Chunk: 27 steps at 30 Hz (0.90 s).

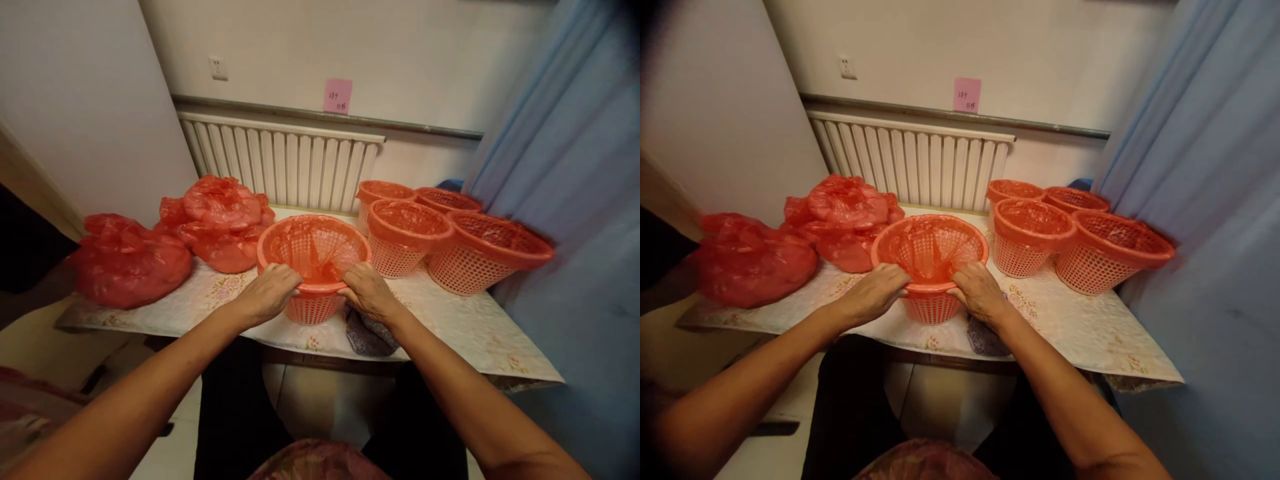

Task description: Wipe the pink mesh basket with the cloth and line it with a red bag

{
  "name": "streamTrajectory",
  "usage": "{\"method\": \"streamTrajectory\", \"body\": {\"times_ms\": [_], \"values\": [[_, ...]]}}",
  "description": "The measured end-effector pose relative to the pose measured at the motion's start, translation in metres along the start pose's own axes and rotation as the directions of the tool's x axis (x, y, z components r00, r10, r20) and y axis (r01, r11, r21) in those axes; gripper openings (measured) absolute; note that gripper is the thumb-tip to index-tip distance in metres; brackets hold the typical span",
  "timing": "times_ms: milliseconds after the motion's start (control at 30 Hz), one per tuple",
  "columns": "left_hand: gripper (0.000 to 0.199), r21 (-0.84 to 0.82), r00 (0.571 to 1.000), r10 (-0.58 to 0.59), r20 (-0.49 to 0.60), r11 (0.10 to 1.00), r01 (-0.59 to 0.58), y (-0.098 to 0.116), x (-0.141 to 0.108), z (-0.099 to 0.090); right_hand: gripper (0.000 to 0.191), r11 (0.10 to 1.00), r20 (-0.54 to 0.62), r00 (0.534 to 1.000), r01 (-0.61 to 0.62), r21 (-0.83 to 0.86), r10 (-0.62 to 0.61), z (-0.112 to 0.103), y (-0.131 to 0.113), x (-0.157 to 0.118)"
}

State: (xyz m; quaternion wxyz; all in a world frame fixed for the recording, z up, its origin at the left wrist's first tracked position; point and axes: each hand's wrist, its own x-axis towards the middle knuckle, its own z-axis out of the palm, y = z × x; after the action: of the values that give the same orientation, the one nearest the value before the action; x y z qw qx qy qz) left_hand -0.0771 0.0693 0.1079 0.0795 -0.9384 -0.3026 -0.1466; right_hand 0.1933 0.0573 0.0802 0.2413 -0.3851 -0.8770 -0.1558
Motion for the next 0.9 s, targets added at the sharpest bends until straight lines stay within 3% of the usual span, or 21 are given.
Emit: {"method": "streamTrajectory", "body": {"times_ms": [133,200,400,500,633,800,900], "values": [[0.018,0.058,1.0,-0.018,0.022,0.998,0.016,0.021,0.009,0.007,0.04,0.994,-0.033,0.999,-0.046,-0.104,0.042,0.005,-0.038,0.014],[0.021,0.093,1.0,-0.009,0.021,0.996,0.007,0.021,0.01,0.011,0.038,0.994,-0.027,0.999,-0.03,-0.102,0.027,0.005,-0.044,0.017],[0.021,0.065,0.999,0.048,-0.018,0.997,-0.046,-0.012,-0.004,0.007,0.023,1.0,0.02,1.0,0.012,-0.007,-0.012,0.001,0.001,0.0],[0.02,-0.032,0.998,0.057,-0.032,0.998,-0.058,-0.01,-0.007,0.002,0.018,0.999,0.007,1.0,-0.023,0.035,0.023,0.003,0.015,-0.007],[0.025,-0.105,0.998,0.039,-0.051,0.994,-0.044,0.008,0.0,0.003,0.016,0.997,-0.016,0.999,-0.049,0.053,0.05,0.007,0.01,-0.007],[0.023,0.119,0.998,-0.005,-0.056,0.993,0.012,0.011,0.007,0.017,0.015,0.997,-0.014,0.998,-0.059,0.041,0.06,0.007,0.003,-0.003],[0.022,0.154,0.997,-0.003,-0.08,0.988,0.015,0.005,0.006,0.021,0.012,0.997,0.0,0.998,-0.065,0.03,0.065,0.005,0.001,-0.004]]}}
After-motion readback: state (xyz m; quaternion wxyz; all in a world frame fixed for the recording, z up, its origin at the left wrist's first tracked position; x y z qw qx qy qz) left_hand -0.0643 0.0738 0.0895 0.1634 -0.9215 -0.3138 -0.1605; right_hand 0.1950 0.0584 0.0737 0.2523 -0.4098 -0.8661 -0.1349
